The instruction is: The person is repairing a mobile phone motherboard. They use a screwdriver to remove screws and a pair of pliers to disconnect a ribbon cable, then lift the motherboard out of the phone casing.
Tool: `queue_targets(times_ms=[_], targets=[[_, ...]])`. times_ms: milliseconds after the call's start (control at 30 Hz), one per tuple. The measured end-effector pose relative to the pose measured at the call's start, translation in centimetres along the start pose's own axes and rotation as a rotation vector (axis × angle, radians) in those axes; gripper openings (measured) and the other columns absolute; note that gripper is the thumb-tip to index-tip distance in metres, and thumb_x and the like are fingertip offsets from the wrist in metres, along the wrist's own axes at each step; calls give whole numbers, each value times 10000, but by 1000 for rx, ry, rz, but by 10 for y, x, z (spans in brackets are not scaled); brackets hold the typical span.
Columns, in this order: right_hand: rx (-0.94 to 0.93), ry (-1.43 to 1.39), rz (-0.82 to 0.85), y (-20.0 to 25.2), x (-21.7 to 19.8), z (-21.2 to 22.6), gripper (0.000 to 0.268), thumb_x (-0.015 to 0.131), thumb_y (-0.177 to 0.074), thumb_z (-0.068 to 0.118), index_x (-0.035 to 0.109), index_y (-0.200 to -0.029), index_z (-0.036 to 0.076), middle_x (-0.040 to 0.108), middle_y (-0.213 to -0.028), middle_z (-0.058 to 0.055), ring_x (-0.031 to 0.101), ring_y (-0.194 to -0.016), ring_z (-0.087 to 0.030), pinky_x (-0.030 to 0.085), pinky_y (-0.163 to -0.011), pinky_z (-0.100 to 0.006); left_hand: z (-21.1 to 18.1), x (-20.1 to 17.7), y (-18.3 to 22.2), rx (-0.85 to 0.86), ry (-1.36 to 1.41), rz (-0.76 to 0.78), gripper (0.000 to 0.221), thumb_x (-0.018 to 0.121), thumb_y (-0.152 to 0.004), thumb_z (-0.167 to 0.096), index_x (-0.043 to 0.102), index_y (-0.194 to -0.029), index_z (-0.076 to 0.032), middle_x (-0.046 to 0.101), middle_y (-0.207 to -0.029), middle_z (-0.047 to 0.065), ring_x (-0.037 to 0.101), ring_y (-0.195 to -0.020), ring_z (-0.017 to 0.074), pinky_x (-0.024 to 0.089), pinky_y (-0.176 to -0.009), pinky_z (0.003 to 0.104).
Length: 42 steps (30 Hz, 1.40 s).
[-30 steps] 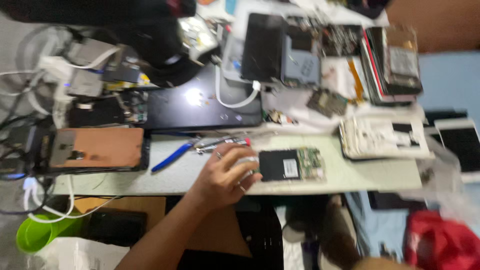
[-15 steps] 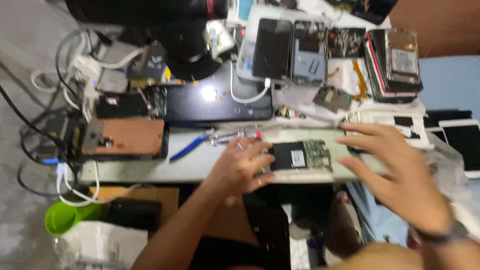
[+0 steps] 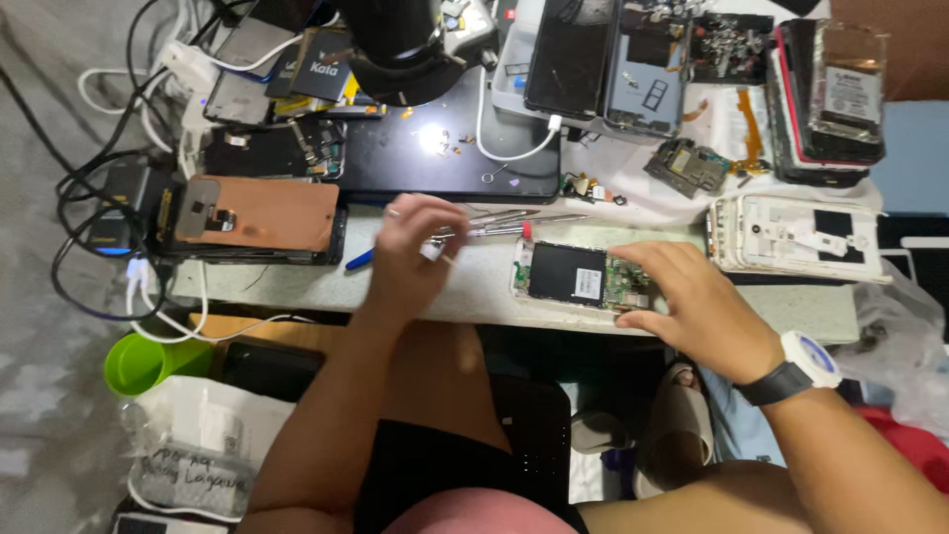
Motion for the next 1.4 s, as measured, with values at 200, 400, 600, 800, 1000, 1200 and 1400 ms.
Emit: queue_targets(times_ms=[200, 400, 600, 800, 1000, 1200, 1400], targets=[[-21, 28, 42, -11, -7, 4, 800, 847, -643, 270, 549, -1365, 97, 620, -1278, -154, 536, -1204, -376, 435, -1020, -460, 6, -19, -4, -47, -138, -10, 201, 780, -859, 28, 694, -1009, -74, 689, -1006, 79, 653, -968, 285, 518, -831, 389], [-24, 142, 143, -30, -11, 7, 802, 865, -629, 372, 573, -1318, 83, 631, -1220, -138, 567, -1146, -363, 467, -963, -461, -7, -17, -10, 141, -514, 239, 191, 738, -801, -128, 686, -981, -92, 609, -907, 71, 590, -884, 294, 448, -766, 433], [-151, 132, 46, -56, 5, 3, 673, 810, -735, 471, 625, -1225, 48, 641, -1132, -129, 597, -1062, -351, 495, -896, -448, -9, -8, -10, 121, -600, 314, 155, 651, -858, -83, 678, -1010, -81, 596, -898, 65, 585, -863, 265, 459, -745, 406], [-157, 199, -7, -78, 16, 7, 639, 780, -735, 547, 667, -1120, 50, 620, -1012, -116, 592, -983, -343, 505, -818, -442, -4, -4, -8, 28, -482, 302, 150, 610, -865, -24, 620, -1014, -23, 589, -930, 135, 583, -886, 335, 487, -784, 441], [-141, 204, 28, -76, 18, 5, 661, 773, -744, 567, 661, -1141, 50, 608, -1021, -120, 588, -997, -339, 503, -845, -434, -6, -13, 0, -117, -348, 245, 156, 645, -866, 29, 624, -998, -51, 605, -897, 144, 571, -864, 369, 469, -774, 468], [-176, 100, 45, -62, 7, -1, 711, 791, -757, 513, 612, -1275, 60, 619, -1176, -106, 574, -1123, -333, 468, -936, -451, -18, -9, -6, -252, -111, 168, 344, 654, -906, 27, 675, -1242, -42, 604, -903, 109, 573, -808, 287, 467, -709, 374], [-166, 105, 65, -44, 5, -7, 766, 859, -666, 453, 597, -1273, 66, 593, -1237, -126, 548, -1186, -350, 450, -973, -463, 2, 17, 9, -546, 406, 107, 222, 623, -1003, -26, 671, -1219, -3, 617, -952, 16, 552, -844, 85, 469, -760, 234]])
Point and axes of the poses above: each hand's wrist, its own y-axis away from the middle knuckle, its own x-axis out of the palm, z = x × y, the point moved 1 cm from there along -y, towards the middle knuckle
